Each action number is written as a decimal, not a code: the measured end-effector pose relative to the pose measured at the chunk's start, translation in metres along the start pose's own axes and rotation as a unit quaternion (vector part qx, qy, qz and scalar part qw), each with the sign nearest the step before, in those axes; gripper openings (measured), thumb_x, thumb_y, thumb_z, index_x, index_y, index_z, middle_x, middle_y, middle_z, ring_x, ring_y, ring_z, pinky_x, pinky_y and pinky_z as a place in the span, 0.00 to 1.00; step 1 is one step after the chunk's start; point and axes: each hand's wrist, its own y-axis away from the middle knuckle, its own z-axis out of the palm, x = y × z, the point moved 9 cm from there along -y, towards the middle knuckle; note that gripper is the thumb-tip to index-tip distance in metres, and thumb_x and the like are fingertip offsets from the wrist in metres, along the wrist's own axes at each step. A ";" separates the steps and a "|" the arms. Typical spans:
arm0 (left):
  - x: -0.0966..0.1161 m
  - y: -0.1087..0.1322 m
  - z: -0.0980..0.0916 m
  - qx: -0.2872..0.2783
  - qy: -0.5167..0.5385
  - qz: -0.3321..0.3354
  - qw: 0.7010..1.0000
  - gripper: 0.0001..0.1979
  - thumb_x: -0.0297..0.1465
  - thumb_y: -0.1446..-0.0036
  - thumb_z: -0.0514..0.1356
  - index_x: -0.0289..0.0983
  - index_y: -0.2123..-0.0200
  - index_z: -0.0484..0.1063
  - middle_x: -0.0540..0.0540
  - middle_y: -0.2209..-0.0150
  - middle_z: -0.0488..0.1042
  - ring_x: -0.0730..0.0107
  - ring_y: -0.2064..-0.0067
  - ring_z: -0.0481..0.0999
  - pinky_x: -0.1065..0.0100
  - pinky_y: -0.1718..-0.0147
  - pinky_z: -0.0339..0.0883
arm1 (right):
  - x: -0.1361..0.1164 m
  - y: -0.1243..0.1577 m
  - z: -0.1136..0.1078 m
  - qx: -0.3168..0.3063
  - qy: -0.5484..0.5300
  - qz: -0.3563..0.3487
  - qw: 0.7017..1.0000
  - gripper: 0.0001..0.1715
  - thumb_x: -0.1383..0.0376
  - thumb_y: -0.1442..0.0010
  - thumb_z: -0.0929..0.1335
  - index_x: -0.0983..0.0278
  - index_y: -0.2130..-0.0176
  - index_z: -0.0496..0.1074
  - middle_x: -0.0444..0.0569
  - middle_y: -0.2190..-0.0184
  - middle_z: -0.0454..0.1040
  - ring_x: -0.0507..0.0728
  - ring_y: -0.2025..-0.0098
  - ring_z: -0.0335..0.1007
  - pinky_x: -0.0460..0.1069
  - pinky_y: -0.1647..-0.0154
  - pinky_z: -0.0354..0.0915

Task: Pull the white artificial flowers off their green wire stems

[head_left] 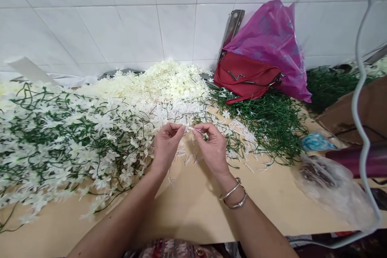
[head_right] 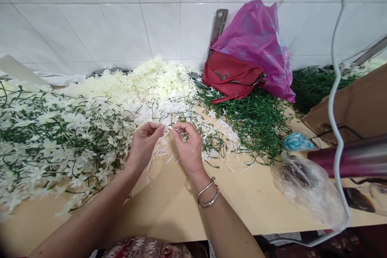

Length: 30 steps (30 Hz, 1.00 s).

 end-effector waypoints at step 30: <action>-0.021 0.007 0.025 -0.049 0.152 -0.045 0.986 0.10 0.35 0.46 0.73 0.38 0.61 0.82 0.45 0.59 0.84 0.63 0.53 0.82 0.61 0.46 0.73 | 0.015 0.004 0.001 0.055 0.045 0.046 0.996 0.08 0.68 0.40 0.71 0.58 0.63 0.67 0.39 0.72 0.67 0.53 0.70 0.64 0.48 0.65 0.64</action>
